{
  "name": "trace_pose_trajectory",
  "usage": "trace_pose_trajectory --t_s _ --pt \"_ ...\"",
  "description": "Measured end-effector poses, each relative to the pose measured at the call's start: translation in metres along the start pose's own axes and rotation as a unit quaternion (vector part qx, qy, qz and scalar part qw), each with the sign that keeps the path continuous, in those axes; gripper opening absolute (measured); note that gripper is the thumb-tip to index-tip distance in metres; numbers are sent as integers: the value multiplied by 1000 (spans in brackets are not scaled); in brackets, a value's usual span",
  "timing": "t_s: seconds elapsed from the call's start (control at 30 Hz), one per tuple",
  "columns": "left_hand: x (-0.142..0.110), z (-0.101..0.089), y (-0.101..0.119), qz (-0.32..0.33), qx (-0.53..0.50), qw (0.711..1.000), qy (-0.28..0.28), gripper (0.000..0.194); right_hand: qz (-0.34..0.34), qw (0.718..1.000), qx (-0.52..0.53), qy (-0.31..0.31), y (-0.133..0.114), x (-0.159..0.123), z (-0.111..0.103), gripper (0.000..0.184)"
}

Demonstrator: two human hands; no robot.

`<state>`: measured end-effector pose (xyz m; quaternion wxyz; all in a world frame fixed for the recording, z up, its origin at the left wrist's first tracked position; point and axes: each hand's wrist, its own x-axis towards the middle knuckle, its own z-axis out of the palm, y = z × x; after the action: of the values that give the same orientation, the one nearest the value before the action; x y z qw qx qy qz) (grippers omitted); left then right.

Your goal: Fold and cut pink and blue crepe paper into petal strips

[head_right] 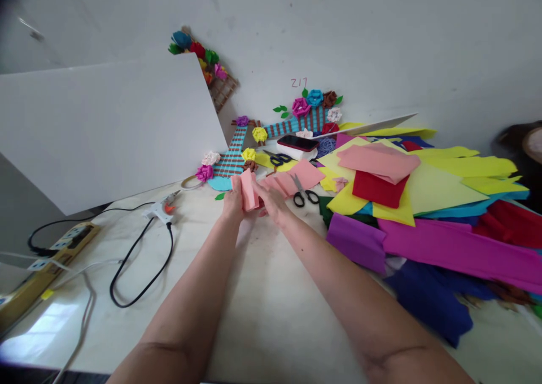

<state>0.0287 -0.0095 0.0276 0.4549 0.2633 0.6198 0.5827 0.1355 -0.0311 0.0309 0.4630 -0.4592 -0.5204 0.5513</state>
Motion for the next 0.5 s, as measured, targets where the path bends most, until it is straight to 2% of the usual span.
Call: trace_pose_trajectory --t_s 0.1,0.3,0.5 --pt "7 0 -6 35 1 999 -3 43 18 1000 -25 -5 -1 0 -1 36" --pt "27 3 -21 75 -65 995 14 30 41 996 -45 63 3 1 1 15" --pt "24 6 -23 59 -127 989 -47 34 9 996 -16 90 12 10 -4 17"
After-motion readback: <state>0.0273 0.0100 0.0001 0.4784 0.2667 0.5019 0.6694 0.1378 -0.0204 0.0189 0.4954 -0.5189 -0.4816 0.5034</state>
